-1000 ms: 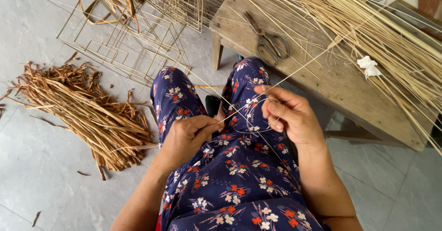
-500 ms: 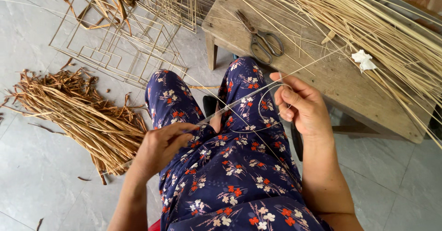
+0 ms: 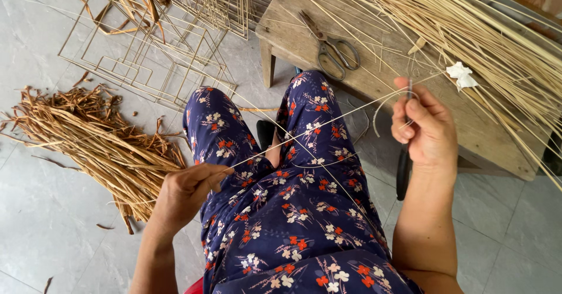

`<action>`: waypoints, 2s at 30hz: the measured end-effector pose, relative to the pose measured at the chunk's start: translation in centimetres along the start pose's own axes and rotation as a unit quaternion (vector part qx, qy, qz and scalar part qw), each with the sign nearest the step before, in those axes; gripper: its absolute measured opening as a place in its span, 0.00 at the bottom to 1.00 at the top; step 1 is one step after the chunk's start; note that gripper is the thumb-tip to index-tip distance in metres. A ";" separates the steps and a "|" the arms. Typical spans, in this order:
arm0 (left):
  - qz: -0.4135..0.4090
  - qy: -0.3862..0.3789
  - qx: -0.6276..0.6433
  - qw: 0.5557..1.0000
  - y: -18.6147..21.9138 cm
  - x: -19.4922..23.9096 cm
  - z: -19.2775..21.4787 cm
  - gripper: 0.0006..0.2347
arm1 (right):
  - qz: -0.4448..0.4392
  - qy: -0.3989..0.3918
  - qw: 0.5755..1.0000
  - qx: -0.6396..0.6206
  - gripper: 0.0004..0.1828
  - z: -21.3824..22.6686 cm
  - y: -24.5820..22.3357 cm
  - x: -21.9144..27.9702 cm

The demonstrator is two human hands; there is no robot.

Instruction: The person sits on a red stool and uses a knife to split and shave long bamboo strips into thin, flexible strands. They peel the outer layers of the bamboo, separate the fibers, and occasionally use scissors to trim the material. The processed strips are placed into a wire basket.

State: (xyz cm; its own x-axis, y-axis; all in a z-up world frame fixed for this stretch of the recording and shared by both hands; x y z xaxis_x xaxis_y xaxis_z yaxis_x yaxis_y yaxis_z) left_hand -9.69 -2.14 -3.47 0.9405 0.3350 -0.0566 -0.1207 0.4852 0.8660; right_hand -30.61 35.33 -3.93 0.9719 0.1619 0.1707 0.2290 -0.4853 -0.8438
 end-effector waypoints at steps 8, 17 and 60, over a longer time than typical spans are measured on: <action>0.140 0.021 -0.092 0.986 -3.6 0.9 2.8 0.09 | 0.045 0.032 0.998 -0.035 0.22 4.1 -3.1 -0.1; 0.103 0.100 -0.035 0.989 -2.3 0.5 4.6 0.10 | -0.033 0.119 0.890 0.438 0.31 15.6 5.5 -2.9; -0.316 0.367 -0.409 0.774 9.8 -11.3 11.7 0.03 | 0.059 -0.043 0.811 0.581 0.09 11.9 8.1 -2.4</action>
State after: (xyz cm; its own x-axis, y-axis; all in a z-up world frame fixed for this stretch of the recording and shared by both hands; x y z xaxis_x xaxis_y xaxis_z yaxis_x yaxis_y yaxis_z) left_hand -17.79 -10.68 11.44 0.4967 0.0457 -0.8667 -0.1534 0.9875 -0.0359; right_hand -31.72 41.22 -17.28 0.9648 0.2562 0.0591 -0.1195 0.6274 -0.7695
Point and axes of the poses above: each hand's wrist, its own x-axis away from the middle knuckle, its own z-axis out of the back of the hand, y = z × x, the point moved 10 cm from there along -x, towards the middle knuckle, and after that the axes turned 14 degrees about y, right-handed, at the moved point
